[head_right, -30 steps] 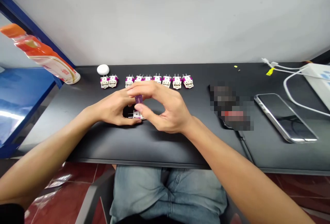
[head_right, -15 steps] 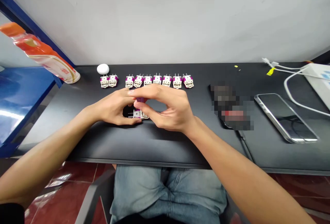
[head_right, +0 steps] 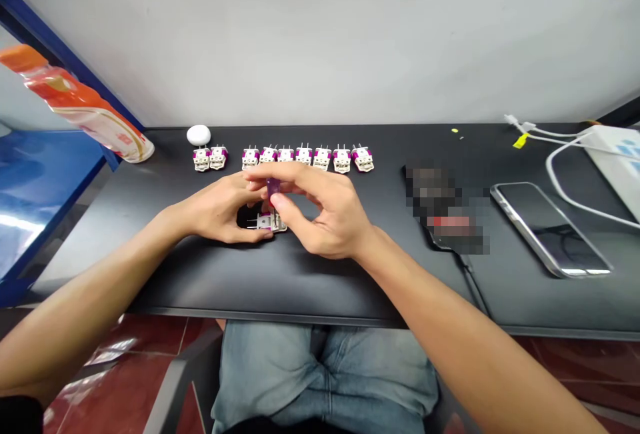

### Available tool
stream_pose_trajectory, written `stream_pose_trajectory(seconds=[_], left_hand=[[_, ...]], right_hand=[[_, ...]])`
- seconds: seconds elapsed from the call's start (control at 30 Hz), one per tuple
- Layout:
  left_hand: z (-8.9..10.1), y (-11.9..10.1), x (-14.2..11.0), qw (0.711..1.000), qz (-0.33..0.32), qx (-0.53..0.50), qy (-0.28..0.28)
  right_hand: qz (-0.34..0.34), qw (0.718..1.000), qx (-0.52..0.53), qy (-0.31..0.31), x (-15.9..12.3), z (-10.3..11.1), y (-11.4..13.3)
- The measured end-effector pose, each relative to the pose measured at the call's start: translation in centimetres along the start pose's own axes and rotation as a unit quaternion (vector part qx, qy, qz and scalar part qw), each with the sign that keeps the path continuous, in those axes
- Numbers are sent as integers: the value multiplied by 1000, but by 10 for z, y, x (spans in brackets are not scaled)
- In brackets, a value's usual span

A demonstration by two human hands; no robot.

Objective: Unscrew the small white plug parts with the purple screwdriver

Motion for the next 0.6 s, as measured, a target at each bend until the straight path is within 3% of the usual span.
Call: stream_pose_trajectory(seconds=[0.13,0.3,0.5,0.6], left_hand=[[0,0,0,1000,-3,-13,-2],[0,-1,-1,999,-23,-18,-17],[0,1,-1,1000,-14,-16,-9],[0,0,-1,999,-26,-17,-22]], right_hand=[[58,996,-58,-40,1,4,3],[-32,999,15,-1,-3,0,-2],[38,998,-42,-34,-1,3,2],[-4,1000,-3,-13,-3,1,0]])
Point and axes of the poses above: each hand's wrist, its own x-axis towards the middle knuckle, its own z-axis out of the back of the hand, y = z × x, the point moved 4 cm from there along x, towards the middle knuckle, and after that the axes turned 3 degrees about -y, right-handed, at the moved point
